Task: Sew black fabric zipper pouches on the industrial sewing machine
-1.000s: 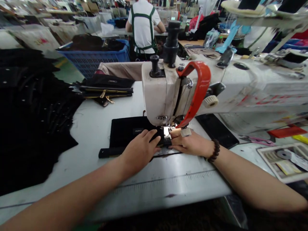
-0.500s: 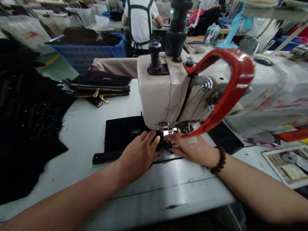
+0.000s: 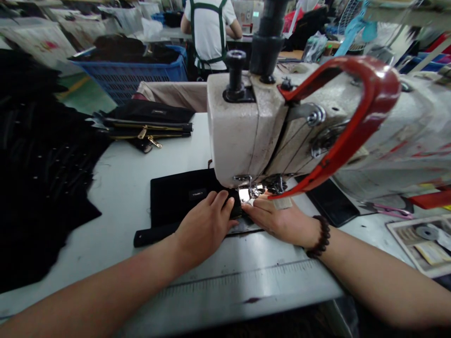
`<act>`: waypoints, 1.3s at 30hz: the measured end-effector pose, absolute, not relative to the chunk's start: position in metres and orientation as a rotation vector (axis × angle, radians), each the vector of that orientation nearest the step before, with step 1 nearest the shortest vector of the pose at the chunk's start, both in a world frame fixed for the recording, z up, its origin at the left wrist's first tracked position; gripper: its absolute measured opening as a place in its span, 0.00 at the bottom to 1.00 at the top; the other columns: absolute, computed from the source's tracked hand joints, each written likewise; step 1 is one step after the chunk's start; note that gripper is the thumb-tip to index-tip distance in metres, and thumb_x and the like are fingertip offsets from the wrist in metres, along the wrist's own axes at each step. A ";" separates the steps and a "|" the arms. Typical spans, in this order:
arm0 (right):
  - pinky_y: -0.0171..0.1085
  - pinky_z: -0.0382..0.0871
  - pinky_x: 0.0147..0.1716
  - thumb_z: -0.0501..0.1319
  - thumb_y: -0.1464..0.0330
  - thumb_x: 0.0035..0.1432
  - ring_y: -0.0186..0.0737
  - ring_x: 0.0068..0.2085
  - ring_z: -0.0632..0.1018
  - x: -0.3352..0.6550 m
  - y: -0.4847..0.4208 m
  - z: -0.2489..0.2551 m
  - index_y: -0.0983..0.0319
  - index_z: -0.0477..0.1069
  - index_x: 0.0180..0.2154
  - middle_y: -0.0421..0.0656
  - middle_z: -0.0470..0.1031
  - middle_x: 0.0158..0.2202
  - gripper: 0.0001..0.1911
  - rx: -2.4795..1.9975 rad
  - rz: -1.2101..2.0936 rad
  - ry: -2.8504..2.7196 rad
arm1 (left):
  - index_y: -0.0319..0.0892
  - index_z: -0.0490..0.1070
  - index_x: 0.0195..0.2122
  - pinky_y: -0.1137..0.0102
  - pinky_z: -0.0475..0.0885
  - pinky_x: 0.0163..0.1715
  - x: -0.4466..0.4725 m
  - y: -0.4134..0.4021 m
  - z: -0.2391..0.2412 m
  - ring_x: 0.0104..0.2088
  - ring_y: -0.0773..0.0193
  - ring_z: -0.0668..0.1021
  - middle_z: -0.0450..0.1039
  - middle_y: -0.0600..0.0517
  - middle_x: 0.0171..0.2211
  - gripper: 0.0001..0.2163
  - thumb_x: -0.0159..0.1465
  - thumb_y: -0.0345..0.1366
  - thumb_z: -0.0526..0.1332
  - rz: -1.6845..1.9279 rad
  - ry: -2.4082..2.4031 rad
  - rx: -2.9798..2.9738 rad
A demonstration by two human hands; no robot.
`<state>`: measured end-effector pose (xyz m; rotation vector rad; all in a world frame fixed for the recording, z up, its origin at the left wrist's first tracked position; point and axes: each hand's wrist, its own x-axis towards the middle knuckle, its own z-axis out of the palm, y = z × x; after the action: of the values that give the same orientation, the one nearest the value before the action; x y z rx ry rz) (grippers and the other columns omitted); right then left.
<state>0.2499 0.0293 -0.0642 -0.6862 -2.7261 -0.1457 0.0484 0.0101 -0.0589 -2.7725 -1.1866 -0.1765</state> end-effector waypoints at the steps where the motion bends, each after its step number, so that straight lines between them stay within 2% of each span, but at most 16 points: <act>1: 0.38 0.64 0.33 0.49 0.73 0.61 0.38 0.30 0.72 0.250 0.029 -0.064 0.69 0.68 0.42 0.44 0.72 0.26 0.12 -0.694 -0.149 -2.726 | 0.30 0.67 0.45 0.62 0.70 0.42 0.049 0.010 -0.058 0.44 0.53 0.70 0.68 0.39 0.44 0.17 0.61 0.40 0.57 -0.185 -1.180 -2.776; 16: 0.36 0.61 0.29 0.49 0.72 0.61 0.36 0.26 0.69 0.247 0.032 -0.061 0.67 0.70 0.36 0.42 0.69 0.24 0.11 -0.740 -0.094 -2.705 | 0.29 0.67 0.45 0.57 0.70 0.43 0.048 0.015 -0.059 0.47 0.50 0.68 0.66 0.36 0.44 0.16 0.61 0.38 0.56 -0.239 -1.208 -2.836; 27: 0.37 0.63 0.29 0.49 0.73 0.61 0.37 0.26 0.70 0.247 0.030 -0.065 0.68 0.69 0.38 0.42 0.70 0.24 0.11 -0.739 -0.134 -2.721 | 0.28 0.67 0.45 0.60 0.69 0.44 0.046 0.016 -0.058 0.46 0.51 0.69 0.68 0.38 0.43 0.18 0.59 0.39 0.59 -0.228 -1.164 -2.823; 33: 0.40 0.64 0.34 0.48 0.75 0.60 0.39 0.31 0.73 0.246 0.027 -0.066 0.69 0.67 0.42 0.46 0.73 0.28 0.12 -0.714 -0.157 -2.739 | 0.29 0.69 0.44 0.62 0.70 0.43 0.045 0.019 -0.054 0.44 0.53 0.70 0.68 0.39 0.43 0.18 0.59 0.40 0.59 -0.199 -1.159 -2.836; 39: 0.38 0.64 0.30 0.47 0.76 0.60 0.39 0.30 0.73 0.243 0.027 -0.063 0.69 0.68 0.39 0.46 0.73 0.28 0.12 -0.727 -0.199 -2.717 | 0.31 0.70 0.43 0.63 0.69 0.44 0.044 0.019 -0.052 0.46 0.53 0.69 0.69 0.41 0.42 0.17 0.59 0.40 0.59 -0.193 -1.202 -2.870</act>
<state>0.2432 0.0266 -0.0627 -0.7269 -2.7175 -0.1989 0.0442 0.0192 -0.0519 -2.8705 -1.2024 -0.1929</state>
